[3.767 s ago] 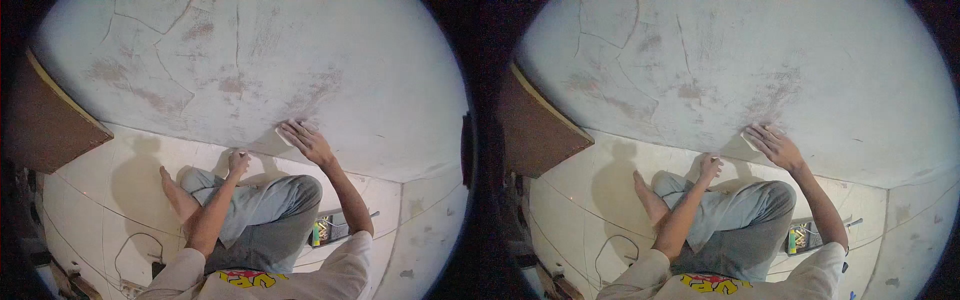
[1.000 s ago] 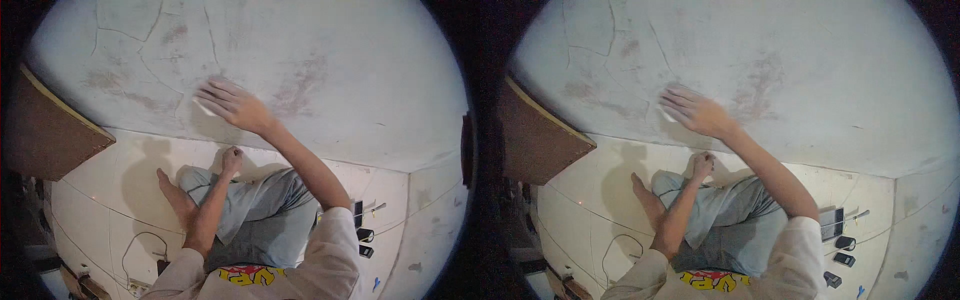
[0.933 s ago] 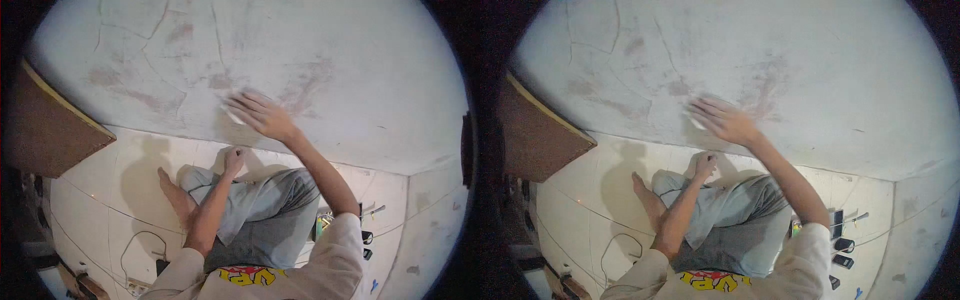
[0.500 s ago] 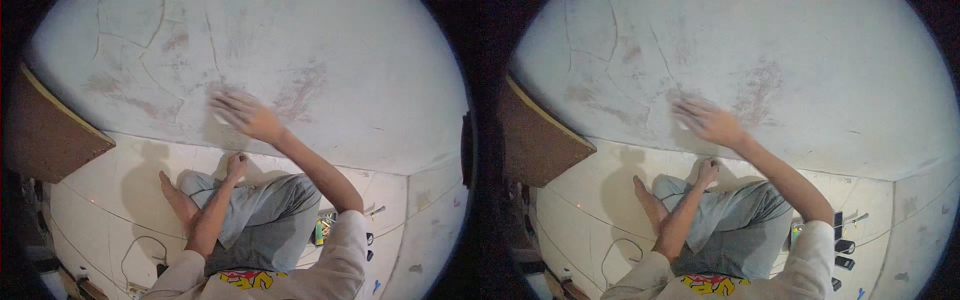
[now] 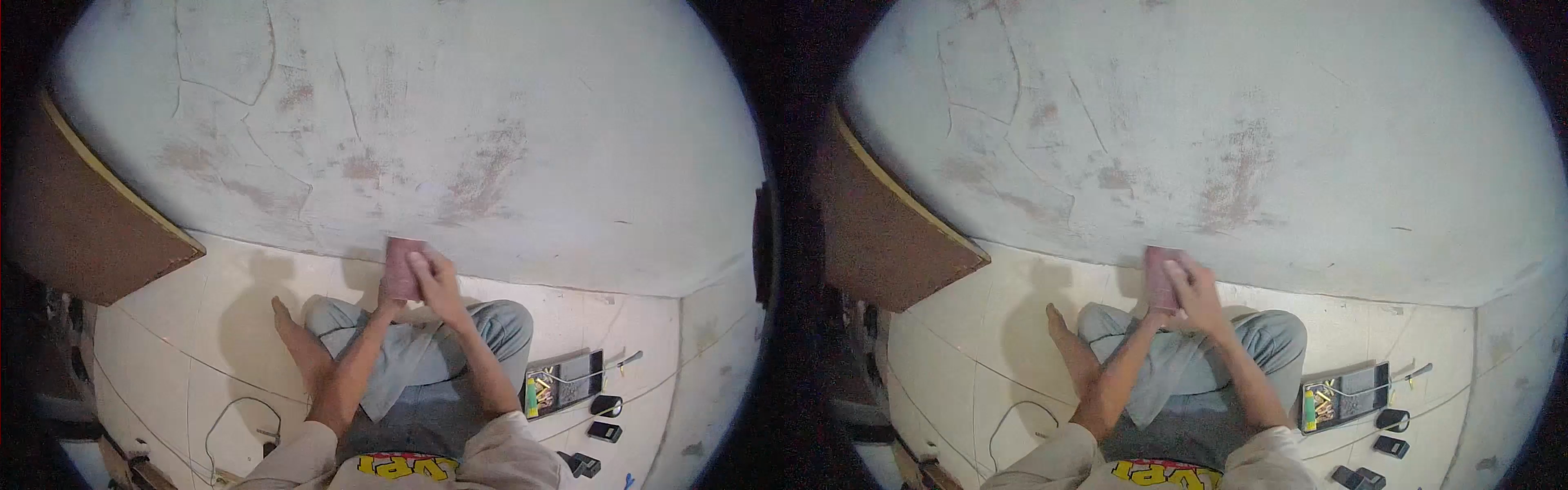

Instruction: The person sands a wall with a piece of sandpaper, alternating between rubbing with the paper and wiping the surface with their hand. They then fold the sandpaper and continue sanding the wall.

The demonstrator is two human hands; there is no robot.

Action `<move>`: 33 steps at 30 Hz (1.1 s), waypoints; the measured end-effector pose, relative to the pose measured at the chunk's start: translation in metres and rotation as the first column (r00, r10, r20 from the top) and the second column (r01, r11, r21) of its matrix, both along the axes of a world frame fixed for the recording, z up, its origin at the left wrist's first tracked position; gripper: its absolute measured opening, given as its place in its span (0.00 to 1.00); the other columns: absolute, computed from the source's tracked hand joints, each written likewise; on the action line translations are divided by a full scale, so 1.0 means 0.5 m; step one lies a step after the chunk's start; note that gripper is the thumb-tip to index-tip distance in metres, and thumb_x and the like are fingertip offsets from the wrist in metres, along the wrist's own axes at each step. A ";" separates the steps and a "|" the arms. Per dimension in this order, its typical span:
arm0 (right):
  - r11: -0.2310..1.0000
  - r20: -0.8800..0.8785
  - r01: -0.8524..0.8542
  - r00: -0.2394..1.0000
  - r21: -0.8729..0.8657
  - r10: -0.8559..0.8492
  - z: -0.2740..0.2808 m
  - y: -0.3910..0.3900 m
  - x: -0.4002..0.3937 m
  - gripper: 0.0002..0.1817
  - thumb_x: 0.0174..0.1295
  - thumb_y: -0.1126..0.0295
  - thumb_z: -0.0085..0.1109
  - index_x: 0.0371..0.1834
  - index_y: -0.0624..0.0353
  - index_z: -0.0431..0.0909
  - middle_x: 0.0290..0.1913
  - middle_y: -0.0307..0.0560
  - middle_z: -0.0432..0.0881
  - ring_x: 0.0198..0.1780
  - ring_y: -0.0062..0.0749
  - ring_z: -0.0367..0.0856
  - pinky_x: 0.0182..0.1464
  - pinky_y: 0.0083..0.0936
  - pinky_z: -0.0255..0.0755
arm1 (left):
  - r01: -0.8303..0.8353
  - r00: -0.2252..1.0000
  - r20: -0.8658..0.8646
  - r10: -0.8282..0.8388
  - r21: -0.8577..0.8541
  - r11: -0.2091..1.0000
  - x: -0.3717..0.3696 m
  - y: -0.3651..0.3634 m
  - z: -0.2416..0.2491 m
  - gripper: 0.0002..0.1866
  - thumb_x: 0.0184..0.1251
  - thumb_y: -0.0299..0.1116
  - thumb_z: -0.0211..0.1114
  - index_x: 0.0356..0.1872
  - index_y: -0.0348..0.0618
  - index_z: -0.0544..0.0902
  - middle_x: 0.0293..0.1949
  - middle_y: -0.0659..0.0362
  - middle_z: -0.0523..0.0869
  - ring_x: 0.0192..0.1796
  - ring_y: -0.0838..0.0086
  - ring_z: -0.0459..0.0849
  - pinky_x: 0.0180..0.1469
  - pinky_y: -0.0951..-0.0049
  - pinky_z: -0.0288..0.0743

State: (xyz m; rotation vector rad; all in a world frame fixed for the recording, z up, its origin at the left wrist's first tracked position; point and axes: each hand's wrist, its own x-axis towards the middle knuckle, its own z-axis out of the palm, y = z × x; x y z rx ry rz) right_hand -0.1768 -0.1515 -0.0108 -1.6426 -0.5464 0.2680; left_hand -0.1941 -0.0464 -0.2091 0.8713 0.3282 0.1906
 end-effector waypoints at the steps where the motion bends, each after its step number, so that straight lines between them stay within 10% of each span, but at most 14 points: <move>1: 0.994 -0.065 0.073 0.996 0.077 -0.068 -0.037 -0.021 0.010 0.16 0.72 0.62 0.52 0.43 0.67 0.79 0.34 0.34 0.78 0.35 0.16 0.72 0.38 0.21 0.71 | 0.086 0.995 -0.093 -0.035 0.629 0.773 -0.003 0.004 0.039 0.14 0.62 0.40 0.63 0.42 0.41 0.82 0.43 0.53 0.83 0.39 0.64 0.82 0.46 0.64 0.77; 2: 0.995 -0.074 0.062 0.996 0.079 -0.057 -0.063 -0.037 0.023 0.16 0.72 0.62 0.52 0.43 0.67 0.79 0.34 0.34 0.78 0.35 0.16 0.72 0.38 0.21 0.71 | 0.194 0.980 -0.198 -0.001 0.961 0.199 -0.007 0.007 0.056 0.16 0.62 0.42 0.64 0.43 0.40 0.81 0.41 0.53 0.85 0.39 0.65 0.82 0.46 0.65 0.77; 4: 0.966 -0.329 0.177 0.938 0.189 -0.108 -0.099 -0.067 0.024 0.16 0.72 0.61 0.52 0.41 0.66 0.79 0.37 0.33 0.77 0.37 0.16 0.71 0.39 0.18 0.69 | 0.261 0.963 -0.270 -0.007 0.922 0.285 0.003 0.015 -0.027 0.19 0.61 0.44 0.64 0.43 0.38 0.80 0.35 0.50 0.86 0.39 0.68 0.83 0.46 0.67 0.77; 6: 0.974 -0.318 0.157 0.943 0.163 -0.099 -0.118 -0.074 0.030 0.16 0.72 0.60 0.52 0.41 0.64 0.80 0.36 0.33 0.77 0.36 0.15 0.71 0.39 0.18 0.68 | -0.092 0.988 0.015 0.154 0.860 0.503 -0.005 0.003 -0.018 0.17 0.65 0.44 0.61 0.41 0.38 0.81 0.33 0.52 0.85 0.35 0.67 0.83 0.42 0.65 0.77; 7: 0.982 -0.271 0.130 0.958 0.139 -0.088 -0.119 -0.075 0.034 0.16 0.72 0.59 0.53 0.41 0.63 0.80 0.34 0.33 0.78 0.35 0.15 0.71 0.38 0.17 0.68 | -0.134 0.988 0.114 0.102 0.325 0.936 0.007 0.001 -0.014 0.17 0.71 0.41 0.55 0.40 0.36 0.81 0.30 0.57 0.83 0.30 0.71 0.82 0.33 0.67 0.76; 11: 0.978 -0.320 0.074 0.947 0.197 -0.007 -0.104 -0.087 0.039 0.17 0.71 0.60 0.53 0.47 0.66 0.80 0.37 0.35 0.80 0.37 0.17 0.74 0.42 0.18 0.70 | 0.073 0.994 -0.106 -0.003 0.667 0.741 -0.032 0.004 0.132 0.18 0.76 0.40 0.49 0.43 0.33 0.79 0.30 0.60 0.81 0.26 0.76 0.79 0.25 0.73 0.72; 17: 0.978 -0.202 0.208 0.959 0.022 -0.200 -0.148 -0.086 0.044 0.18 0.68 0.60 0.56 0.44 0.67 0.81 0.30 0.43 0.82 0.32 0.22 0.76 0.38 0.22 0.71 | 0.102 0.990 -0.126 -0.060 0.363 0.926 -0.060 -0.008 0.170 0.16 0.74 0.37 0.51 0.51 0.35 0.78 0.36 0.60 0.82 0.36 0.76 0.79 0.38 0.78 0.73; 19: 0.966 -0.095 0.255 0.961 -0.040 -0.258 -0.158 -0.084 0.038 0.17 0.69 0.60 0.54 0.42 0.66 0.81 0.30 0.41 0.81 0.31 0.21 0.75 0.37 0.23 0.70 | -0.090 0.996 0.078 0.045 0.827 0.555 -0.073 -0.027 0.180 0.17 0.71 0.35 0.56 0.57 0.39 0.75 0.41 0.54 0.80 0.41 0.69 0.80 0.43 0.69 0.77; 22: 0.960 -0.004 0.254 0.967 -0.119 -0.256 -0.184 -0.079 0.040 0.17 0.70 0.60 0.53 0.38 0.66 0.80 0.28 0.42 0.80 0.29 0.21 0.74 0.34 0.23 0.70 | -0.195 0.972 0.226 -0.070 0.933 0.303 -0.091 -0.053 0.223 0.23 0.67 0.34 0.60 0.62 0.41 0.71 0.53 0.50 0.76 0.58 0.59 0.75 0.58 0.63 0.71; 24: 0.971 -0.023 0.201 0.978 -0.130 -0.205 -0.199 -0.073 0.039 0.17 0.70 0.60 0.53 0.38 0.66 0.80 0.28 0.44 0.80 0.29 0.21 0.75 0.33 0.22 0.70 | -0.049 0.983 0.106 -0.147 0.937 0.347 -0.092 -0.058 0.239 0.27 0.64 0.33 0.63 0.64 0.44 0.69 0.62 0.47 0.70 0.65 0.54 0.70 0.63 0.62 0.67; 29: 0.987 -0.321 0.136 0.934 -0.086 -0.157 -0.196 -0.071 0.034 0.22 0.70 0.55 0.52 0.34 0.66 0.81 0.24 0.45 0.80 0.28 0.22 0.78 0.27 0.22 0.70 | -0.049 0.999 0.035 0.041 0.912 0.407 -0.077 -0.049 0.211 0.19 0.67 0.32 0.60 0.57 0.34 0.75 0.49 0.46 0.82 0.50 0.58 0.81 0.54 0.64 0.73; 33: 0.927 -0.097 0.189 0.968 -0.324 -0.231 -0.177 -0.079 0.032 0.27 0.69 0.50 0.51 0.28 0.67 0.80 0.20 0.45 0.78 0.25 0.26 0.80 0.24 0.25 0.70 | -0.122 0.950 -0.057 0.308 0.839 0.530 -0.077 -0.039 0.213 0.18 0.71 0.36 0.58 0.51 0.29 0.80 0.44 0.46 0.85 0.47 0.63 0.83 0.53 0.67 0.74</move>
